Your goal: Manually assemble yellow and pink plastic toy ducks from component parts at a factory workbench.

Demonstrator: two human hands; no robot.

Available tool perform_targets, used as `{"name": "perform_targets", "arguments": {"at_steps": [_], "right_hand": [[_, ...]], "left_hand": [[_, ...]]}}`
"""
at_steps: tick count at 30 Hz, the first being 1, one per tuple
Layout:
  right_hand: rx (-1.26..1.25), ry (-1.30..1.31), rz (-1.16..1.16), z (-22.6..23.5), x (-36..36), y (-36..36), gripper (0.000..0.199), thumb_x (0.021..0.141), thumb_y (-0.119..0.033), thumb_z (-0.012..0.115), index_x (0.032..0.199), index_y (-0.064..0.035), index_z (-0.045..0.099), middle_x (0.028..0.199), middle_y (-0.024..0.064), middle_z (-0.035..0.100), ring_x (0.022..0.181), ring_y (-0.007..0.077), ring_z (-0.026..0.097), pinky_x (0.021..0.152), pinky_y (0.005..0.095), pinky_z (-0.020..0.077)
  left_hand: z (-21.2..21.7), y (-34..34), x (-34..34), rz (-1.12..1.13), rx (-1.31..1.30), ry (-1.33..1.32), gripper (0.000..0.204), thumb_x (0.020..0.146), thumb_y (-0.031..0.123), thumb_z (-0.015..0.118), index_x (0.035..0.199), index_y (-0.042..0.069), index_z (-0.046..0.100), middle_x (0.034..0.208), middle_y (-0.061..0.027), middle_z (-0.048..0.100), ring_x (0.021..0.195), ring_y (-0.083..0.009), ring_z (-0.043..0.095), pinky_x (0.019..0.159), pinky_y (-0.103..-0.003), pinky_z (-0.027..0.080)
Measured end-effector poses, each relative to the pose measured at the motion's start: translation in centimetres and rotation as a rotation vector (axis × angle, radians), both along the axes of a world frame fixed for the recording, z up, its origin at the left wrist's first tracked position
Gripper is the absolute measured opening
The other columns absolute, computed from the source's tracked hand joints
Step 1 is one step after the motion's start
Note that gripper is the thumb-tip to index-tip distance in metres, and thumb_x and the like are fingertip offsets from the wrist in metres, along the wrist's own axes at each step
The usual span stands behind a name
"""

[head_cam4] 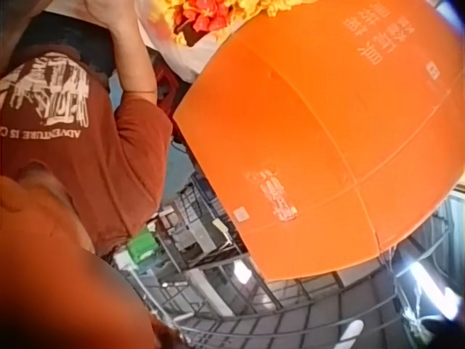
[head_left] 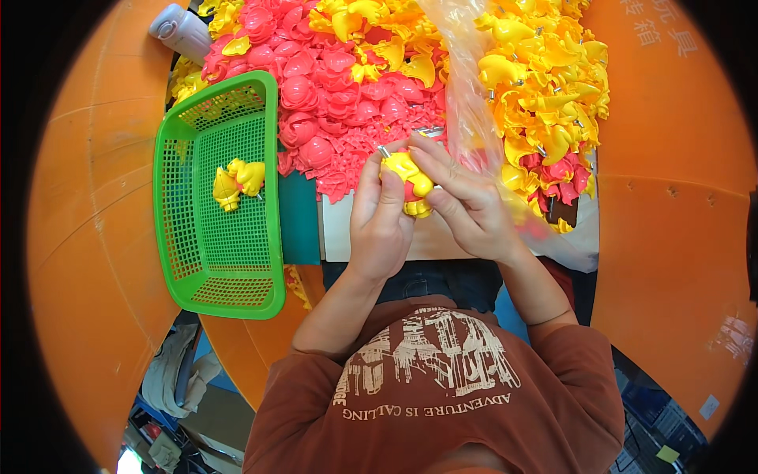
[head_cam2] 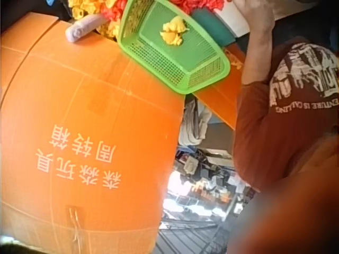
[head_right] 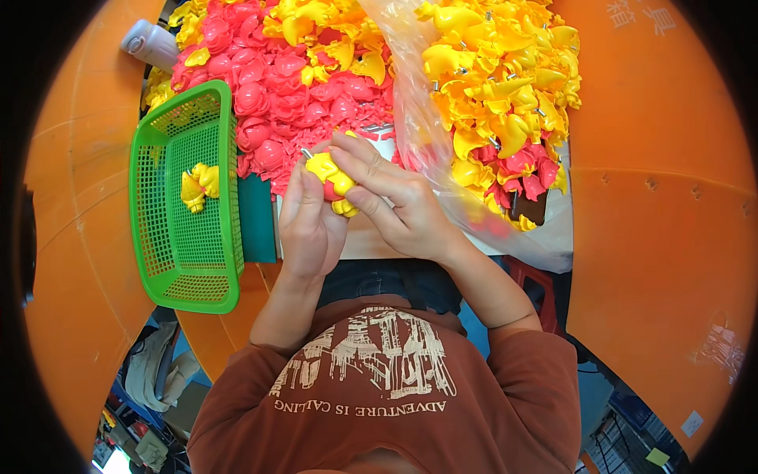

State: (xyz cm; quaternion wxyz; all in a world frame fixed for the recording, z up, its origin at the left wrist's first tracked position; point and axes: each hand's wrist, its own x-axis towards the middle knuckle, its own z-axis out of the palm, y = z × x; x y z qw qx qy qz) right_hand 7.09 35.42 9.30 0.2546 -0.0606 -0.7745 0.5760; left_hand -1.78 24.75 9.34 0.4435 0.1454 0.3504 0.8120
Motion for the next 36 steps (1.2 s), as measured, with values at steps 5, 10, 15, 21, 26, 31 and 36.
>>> {"name": "perform_targets", "arguments": {"at_steps": [5, 10, 15, 21, 26, 31, 36], "right_hand": [[0.081, -0.071, 0.044, 0.9, 0.4, 0.1, 0.046, 0.084, -0.004, 0.058, 0.128, -0.0015, 0.048, 0.133, 0.0202, 0.046, 0.124, 0.0297, 0.043, 0.101, 0.0348, 0.0334], [0.012, -0.063, -0.015, 1.4, 0.5, -0.7, 0.046, 0.083, -0.003, 0.059, 0.127, -0.0005, 0.049, 0.131, 0.0205, 0.047, 0.125, 0.0299, 0.043, 0.101, 0.0349, 0.034], [0.094, -0.073, -0.043, 2.0, 0.8, -1.1, 0.046, 0.083, -0.003, 0.058, 0.127, 0.0, 0.048, 0.131, 0.0202, 0.047, 0.125, 0.0302, 0.043, 0.102, 0.0358, 0.0332], [0.146, -0.111, 0.0, 2.1, 1.2, -0.2, 0.044, 0.084, -0.003, 0.057, 0.128, -0.0001, 0.048, 0.131, 0.0182, 0.048, 0.124, 0.0318, 0.043, 0.103, 0.0378, 0.0327], [0.085, -0.11, -0.006, 2.2, 1.4, -0.1, 0.041, 0.086, -0.004, 0.055, 0.126, 0.0015, 0.048, 0.129, 0.0182, 0.05, 0.123, 0.031, 0.045, 0.102, 0.037, 0.034], [0.122, -0.116, -0.016, 2.5, 1.5, -0.2, 0.041, 0.085, -0.004, 0.056, 0.125, 0.0013, 0.05, 0.127, 0.0182, 0.051, 0.121, 0.0313, 0.047, 0.101, 0.0366, 0.0354], [0.132, -0.105, -0.041, 2.2, 1.3, -0.8, 0.043, 0.082, -0.002, 0.06, 0.124, 0.0011, 0.051, 0.126, 0.0189, 0.052, 0.119, 0.0319, 0.049, 0.101, 0.0368, 0.0355]], "left_hand": [[0.2, 0.1, 0.3, 0.018, 0.019, -0.156, 0.048, 0.1, 0.035, 0.022, 0.131, 0.0, 0.03, 0.129, -0.0137, 0.039, 0.122, -0.0213, 0.04, 0.103, -0.035, 0.032], [0.4, 0.1, 0.8, 0.03, -0.016, -0.104, 0.055, 0.098, 0.043, 0.02, 0.132, 0.0, 0.028, 0.13, -0.0138, 0.038, 0.122, -0.0212, 0.039, 0.102, -0.034, 0.032], [1.2, -0.3, 0.8, 0.029, -0.071, -0.088, 0.068, 0.094, 0.055, 0.015, 0.133, 0.001, 0.027, 0.133, -0.014, 0.037, 0.125, -0.0243, 0.038, 0.103, -0.037, 0.031], [1.7, -0.5, 0.2, -0.049, -0.064, -0.199, 0.063, 0.096, 0.05, 0.015, 0.132, 0.0, 0.029, 0.131, -0.0144, 0.04, 0.122, -0.0245, 0.041, 0.103, -0.037, 0.032], [1.3, -0.7, 0.3, -0.043, -0.061, -0.112, 0.043, 0.1, 0.028, 0.031, 0.131, -0.003, 0.029, 0.127, -0.0148, 0.041, 0.117, -0.0199, 0.045, 0.098, -0.033, 0.038], [0.8, -1.0, 0.2, -0.034, -0.09, -0.055, 0.043, 0.099, 0.026, 0.033, 0.13, -0.004, 0.031, 0.123, -0.0131, 0.046, 0.111, -0.0176, 0.05, 0.093, -0.031, 0.042], [1.4, -0.9, 0.6, 0.001, -0.157, -0.126, 0.042, 0.099, 0.026, 0.033, 0.13, -0.003, 0.031, 0.122, -0.0129, 0.046, 0.11, -0.0174, 0.051, 0.092, -0.03, 0.043]]}}
